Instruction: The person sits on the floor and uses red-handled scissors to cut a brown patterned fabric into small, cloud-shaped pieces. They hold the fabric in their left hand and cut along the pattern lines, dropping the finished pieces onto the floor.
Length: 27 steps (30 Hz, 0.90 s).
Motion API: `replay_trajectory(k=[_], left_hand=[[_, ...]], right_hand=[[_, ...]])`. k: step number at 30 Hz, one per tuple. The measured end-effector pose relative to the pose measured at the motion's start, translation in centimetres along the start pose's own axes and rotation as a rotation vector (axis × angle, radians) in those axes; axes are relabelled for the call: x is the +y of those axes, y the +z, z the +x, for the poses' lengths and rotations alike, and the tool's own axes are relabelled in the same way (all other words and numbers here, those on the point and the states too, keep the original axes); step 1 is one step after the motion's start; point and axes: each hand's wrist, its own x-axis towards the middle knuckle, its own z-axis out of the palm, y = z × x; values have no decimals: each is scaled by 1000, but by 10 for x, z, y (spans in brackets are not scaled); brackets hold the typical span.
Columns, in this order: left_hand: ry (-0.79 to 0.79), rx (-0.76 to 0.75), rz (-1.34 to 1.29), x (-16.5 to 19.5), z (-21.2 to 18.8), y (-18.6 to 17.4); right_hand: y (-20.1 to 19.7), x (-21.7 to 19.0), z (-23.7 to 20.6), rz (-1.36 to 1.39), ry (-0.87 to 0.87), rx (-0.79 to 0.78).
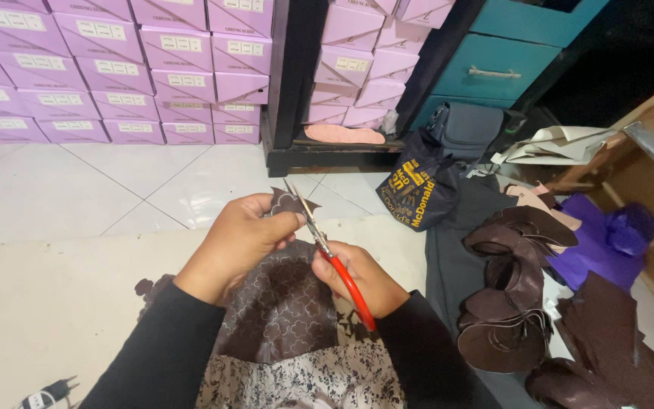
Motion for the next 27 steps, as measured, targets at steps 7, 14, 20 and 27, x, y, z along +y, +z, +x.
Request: replay_trajectory(k=[7, 14, 20, 27], left_hand=[[-18, 18, -16, 2, 0, -1], [-33, 25, -22, 1, 1, -2], [-28, 17, -9, 0, 0, -2], [68, -20, 38, -2, -1, -1]], right_hand=[[-3, -2, -1, 9, 25, 6], [-3, -4, 0, 30, 7, -15], [-3, -8, -4, 6, 20, 0], [-5, -5, -5, 38, 91, -49]])
